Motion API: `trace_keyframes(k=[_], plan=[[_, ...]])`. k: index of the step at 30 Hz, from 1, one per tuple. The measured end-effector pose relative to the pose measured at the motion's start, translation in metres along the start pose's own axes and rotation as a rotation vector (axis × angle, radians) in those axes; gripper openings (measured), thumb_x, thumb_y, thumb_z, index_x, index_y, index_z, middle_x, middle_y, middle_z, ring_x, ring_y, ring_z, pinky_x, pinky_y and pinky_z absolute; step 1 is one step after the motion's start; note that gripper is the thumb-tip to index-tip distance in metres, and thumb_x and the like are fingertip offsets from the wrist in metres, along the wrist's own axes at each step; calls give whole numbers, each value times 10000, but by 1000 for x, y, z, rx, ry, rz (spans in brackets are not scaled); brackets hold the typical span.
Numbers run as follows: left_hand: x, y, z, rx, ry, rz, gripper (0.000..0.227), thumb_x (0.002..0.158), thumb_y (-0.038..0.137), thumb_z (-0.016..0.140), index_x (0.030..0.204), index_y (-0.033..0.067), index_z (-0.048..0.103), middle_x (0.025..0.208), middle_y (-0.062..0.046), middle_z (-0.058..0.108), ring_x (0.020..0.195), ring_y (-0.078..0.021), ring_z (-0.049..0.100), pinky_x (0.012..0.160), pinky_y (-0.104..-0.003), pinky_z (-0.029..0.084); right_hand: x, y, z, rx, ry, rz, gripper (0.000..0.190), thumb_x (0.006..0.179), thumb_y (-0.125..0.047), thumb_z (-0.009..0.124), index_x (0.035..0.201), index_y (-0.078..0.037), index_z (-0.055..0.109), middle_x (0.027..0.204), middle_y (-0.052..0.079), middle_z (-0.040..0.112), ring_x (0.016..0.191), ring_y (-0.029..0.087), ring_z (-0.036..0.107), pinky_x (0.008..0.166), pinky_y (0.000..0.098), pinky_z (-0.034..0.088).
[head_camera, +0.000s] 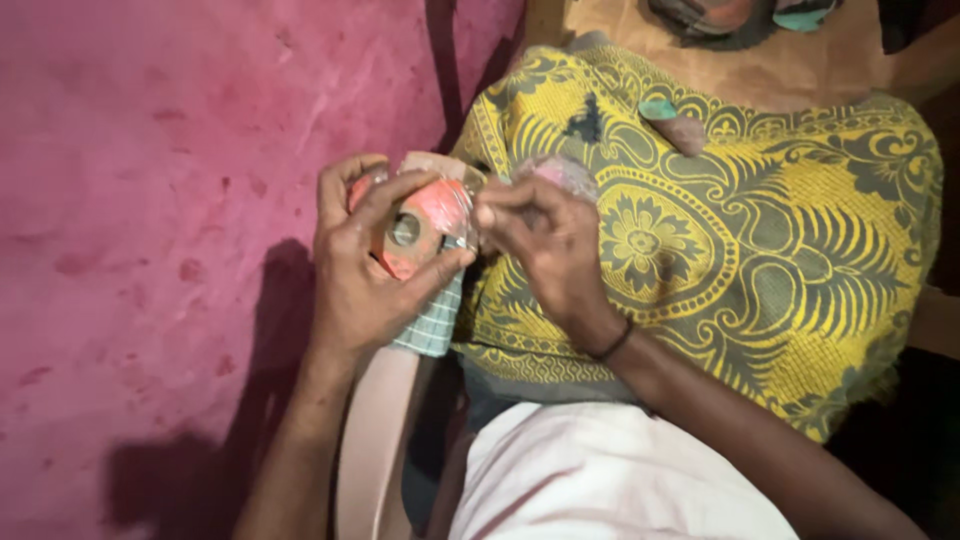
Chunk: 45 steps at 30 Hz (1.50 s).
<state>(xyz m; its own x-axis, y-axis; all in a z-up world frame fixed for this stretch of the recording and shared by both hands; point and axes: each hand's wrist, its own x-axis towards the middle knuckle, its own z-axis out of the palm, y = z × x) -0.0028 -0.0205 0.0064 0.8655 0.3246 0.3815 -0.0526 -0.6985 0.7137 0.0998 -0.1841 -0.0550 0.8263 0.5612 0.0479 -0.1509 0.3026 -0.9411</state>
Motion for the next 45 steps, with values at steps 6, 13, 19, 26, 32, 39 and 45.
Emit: trace_keyframes(k=[6, 13, 19, 26, 32, 39, 45], plan=[[0, 0, 2, 28, 35, -35, 653, 683, 192, 984, 1256, 91, 688, 1362, -175, 493, 1293, -323, 577, 1087, -419, 516, 2, 7, 0, 60, -21, -54, 123, 970, -46, 757, 1053, 30, 706, 1015, 69, 711, 882, 89, 657, 790, 250, 579], [6, -2, 4, -24, 29, -29, 698, 640, 210, 998, 1251, 99, 678, 1368, -175, 488, 1306, -330, 571, 1102, -424, 516, 3, 10, -4, -143, 7, -83, 93, 952, -32, 749, 1021, 23, 722, 969, 63, 735, 823, 87, 653, 730, 248, 557], [11, -2, -1, 19, 30, -22, 703, 628, 202, 999, 1248, 95, 687, 1340, -175, 499, 1284, -327, 568, 1092, -436, 503, 11, 12, 3, 23, -42, -158, 70, 990, -6, 747, 1044, 28, 719, 1003, 72, 708, 895, 97, 655, 853, 262, 560], [14, -3, -1, -11, 25, -30, 710, 617, 220, 1002, 1241, 98, 684, 1345, -165, 498, 1287, -311, 567, 1098, -426, 502, 12, 15, -2, -151, 3, -159, 68, 949, 0, 733, 1013, 15, 713, 1030, 71, 734, 933, 96, 703, 839, 255, 616], [6, 0, -2, -20, 13, -37, 695, 642, 211, 997, 1252, 89, 689, 1356, -165, 492, 1300, -310, 566, 1105, -421, 498, 1, 21, -2, -36, -57, -272, 75, 972, 22, 748, 1035, 16, 706, 1056, 83, 705, 939, 120, 689, 827, 265, 590], [4, -5, 1, -25, 13, -25, 681, 648, 215, 1003, 1236, 85, 686, 1356, -162, 484, 1302, -306, 563, 1102, -415, 507, -1, 22, -10, -292, -10, -277, 106, 929, 54, 765, 1024, 14, 739, 1027, 81, 696, 868, 107, 680, 732, 231, 581], [5, -8, 3, -74, 21, -44, 668, 666, 212, 995, 1239, 79, 679, 1373, -156, 478, 1296, -293, 575, 1119, -416, 503, -1, 21, -16, -305, -80, -439, 122, 946, 61, 793, 1050, 23, 742, 1021, 85, 714, 932, 128, 648, 838, 255, 538]])
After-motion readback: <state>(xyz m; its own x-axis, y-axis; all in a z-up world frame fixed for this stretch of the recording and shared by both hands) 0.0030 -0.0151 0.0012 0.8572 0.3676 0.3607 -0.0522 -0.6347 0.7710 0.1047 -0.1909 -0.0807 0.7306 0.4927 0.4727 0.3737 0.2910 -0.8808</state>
